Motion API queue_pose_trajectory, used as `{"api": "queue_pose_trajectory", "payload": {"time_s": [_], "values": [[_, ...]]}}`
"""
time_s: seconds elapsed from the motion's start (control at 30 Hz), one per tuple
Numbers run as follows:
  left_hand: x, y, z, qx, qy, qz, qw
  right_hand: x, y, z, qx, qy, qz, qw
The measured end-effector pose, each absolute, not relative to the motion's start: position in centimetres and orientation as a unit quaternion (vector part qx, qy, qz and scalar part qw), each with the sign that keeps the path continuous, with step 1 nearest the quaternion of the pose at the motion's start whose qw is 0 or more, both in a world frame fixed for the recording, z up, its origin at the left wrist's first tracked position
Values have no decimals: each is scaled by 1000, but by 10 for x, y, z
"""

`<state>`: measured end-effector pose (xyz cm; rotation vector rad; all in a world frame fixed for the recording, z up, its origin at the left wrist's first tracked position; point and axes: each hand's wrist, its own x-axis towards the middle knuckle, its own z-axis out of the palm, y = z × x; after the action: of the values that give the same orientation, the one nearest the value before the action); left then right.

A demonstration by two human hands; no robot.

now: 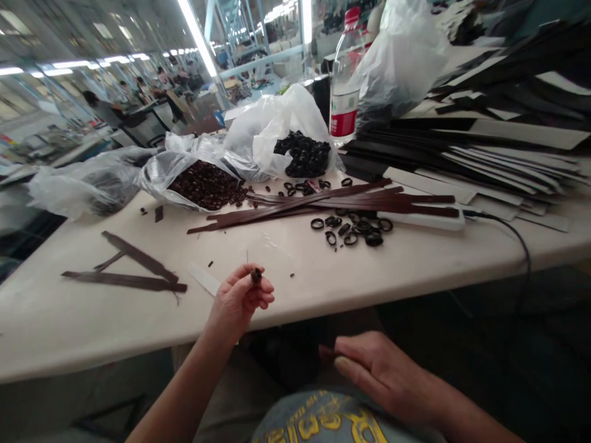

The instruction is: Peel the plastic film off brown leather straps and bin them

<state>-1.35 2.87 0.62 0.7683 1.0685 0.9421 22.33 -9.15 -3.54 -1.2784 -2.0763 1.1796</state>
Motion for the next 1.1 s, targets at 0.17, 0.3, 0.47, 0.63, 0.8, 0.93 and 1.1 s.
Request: {"api": "queue_pose_trajectory", "payload": {"time_s": [0.17, 0.3, 0.47, 0.63, 0.8, 0.93, 1.1], "values": [[8, -8, -2, 350, 445, 390, 726, 213, -64, 0, -499, -765, 257, 315], [13, -19, -4, 360, 438, 369, 736, 196, -53, -3, -499, -791, 163, 315], [8, -20, -9, 360, 444, 346, 744, 190, -54, -13, -499, -812, 116, 280], [5, -23, -13, 359, 434, 317, 763, 191, -63, -14, -485, -819, 140, 273], [-5, -31, -16, 395, 415, 289, 767, 194, -70, -15, -485, -810, 204, 259], [-8, -39, -27, 434, 427, 269, 746, 193, -71, -15, -462, -796, 301, 251], [0, -47, -37, 418, 457, 368, 694, 185, -66, -12, -429, -784, 371, 253]]}}
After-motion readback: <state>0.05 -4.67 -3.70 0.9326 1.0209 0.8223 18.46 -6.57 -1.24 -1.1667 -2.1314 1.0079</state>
